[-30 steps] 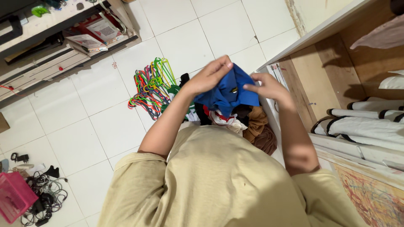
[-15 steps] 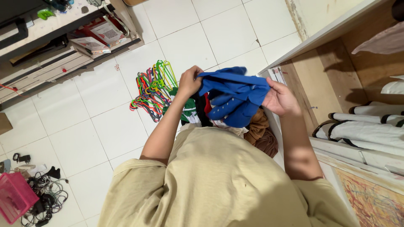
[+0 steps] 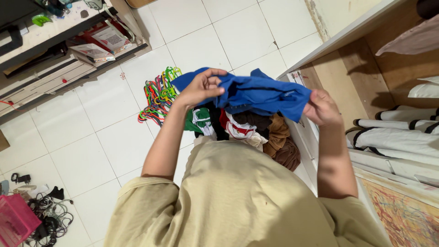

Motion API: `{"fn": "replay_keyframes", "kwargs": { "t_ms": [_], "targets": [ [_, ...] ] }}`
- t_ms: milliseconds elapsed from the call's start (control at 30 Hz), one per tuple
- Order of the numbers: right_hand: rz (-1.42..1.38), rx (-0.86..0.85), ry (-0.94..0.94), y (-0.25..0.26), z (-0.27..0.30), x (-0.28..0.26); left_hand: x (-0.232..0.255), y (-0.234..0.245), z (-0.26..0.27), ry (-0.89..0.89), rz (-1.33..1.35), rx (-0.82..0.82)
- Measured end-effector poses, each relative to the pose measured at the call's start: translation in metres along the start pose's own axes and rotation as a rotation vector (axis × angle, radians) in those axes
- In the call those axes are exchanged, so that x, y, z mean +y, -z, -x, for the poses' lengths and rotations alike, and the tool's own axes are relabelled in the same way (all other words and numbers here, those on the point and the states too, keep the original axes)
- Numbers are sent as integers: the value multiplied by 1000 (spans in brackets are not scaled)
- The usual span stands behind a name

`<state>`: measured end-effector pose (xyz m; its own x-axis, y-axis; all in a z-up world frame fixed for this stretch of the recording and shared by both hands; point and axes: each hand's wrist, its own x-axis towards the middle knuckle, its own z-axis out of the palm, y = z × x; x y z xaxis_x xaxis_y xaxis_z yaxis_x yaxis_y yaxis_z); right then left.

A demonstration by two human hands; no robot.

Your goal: The person picks up shirts from a pile on the floor, places each on a plastic hanger, and hangs them in a wardrobe. The person handles a green shirt, a blue shirt, and a red-and-white shirt, placing each on a hanger and then hanging it in the closet.

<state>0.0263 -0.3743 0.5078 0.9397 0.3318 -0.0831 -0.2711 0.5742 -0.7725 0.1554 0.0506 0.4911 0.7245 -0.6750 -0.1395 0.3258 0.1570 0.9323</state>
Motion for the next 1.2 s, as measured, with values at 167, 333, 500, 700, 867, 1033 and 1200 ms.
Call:
{"fn": "replay_keyframes", "kwargs": {
  "t_ms": [167,333,500,700,867,1033,1200],
  "targets": [
    [52,-84,-48,37,8,-14,23,-15,8,137,-764,-167],
    [35,-33,-41,41,6,-23,-2,-32,2,-343,-588,-342],
    [-45,-54,49,37,6,-35,-55,-56,-10,-190,-336,-270],
    [-32,-19,58,43,4,-42,-93,-99,-16,77,571,-2],
    [-9,-23,66,49,-5,-36,-93,-110,-6,382,139,176],
    [-39,-32,118,50,-11,-40,-122,-105,11,146,226,44],
    [-85,-39,109,42,-14,-42,-153,-105,25,186,280,172]
  ]
}}
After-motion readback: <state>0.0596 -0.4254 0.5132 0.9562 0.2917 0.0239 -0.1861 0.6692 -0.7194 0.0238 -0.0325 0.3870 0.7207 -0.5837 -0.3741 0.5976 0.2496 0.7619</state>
